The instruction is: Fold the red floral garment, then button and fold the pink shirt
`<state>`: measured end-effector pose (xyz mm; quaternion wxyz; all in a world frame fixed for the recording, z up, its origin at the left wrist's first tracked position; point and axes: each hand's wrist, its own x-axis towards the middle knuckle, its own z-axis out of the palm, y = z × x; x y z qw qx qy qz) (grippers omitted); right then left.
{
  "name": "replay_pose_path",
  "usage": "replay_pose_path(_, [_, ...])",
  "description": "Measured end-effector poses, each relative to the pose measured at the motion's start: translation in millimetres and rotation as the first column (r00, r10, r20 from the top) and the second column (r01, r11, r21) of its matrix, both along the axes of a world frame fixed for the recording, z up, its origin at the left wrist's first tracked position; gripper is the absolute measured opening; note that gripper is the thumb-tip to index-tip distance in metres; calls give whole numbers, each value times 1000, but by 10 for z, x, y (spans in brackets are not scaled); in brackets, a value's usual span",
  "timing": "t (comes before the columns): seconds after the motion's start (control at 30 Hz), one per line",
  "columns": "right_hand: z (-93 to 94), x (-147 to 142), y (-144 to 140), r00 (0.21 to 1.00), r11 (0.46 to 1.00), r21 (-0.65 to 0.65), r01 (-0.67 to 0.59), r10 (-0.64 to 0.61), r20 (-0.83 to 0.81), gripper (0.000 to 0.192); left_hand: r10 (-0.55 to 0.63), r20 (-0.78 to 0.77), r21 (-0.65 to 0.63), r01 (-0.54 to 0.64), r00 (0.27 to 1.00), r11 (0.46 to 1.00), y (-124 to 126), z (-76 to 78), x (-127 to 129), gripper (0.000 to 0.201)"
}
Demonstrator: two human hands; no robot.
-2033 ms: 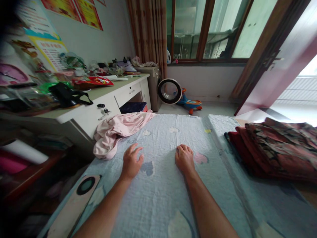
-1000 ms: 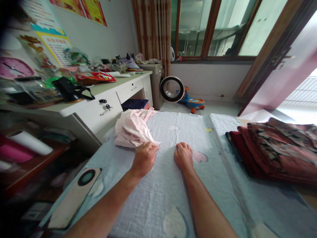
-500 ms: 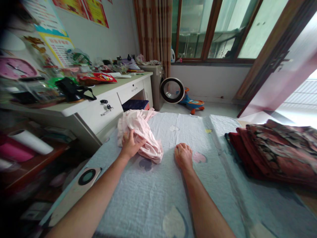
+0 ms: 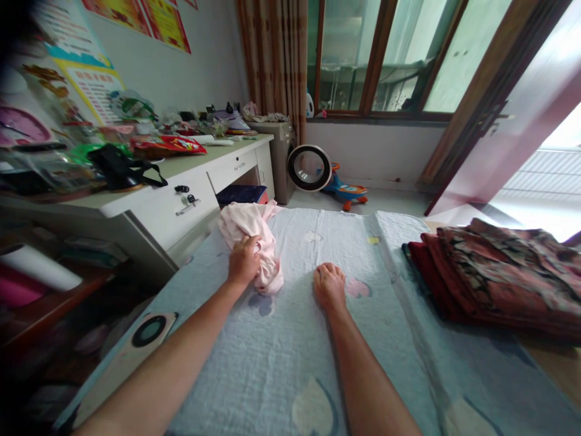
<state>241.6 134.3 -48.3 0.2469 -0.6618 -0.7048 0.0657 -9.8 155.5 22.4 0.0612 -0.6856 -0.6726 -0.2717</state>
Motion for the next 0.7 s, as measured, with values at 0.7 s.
replay_pose_path(0.7, [-166, 129, 61, 896, 958, 277, -78, 189, -401, 59, -319, 494, 177, 266, 809, 948, -552, 7, 205, 42])
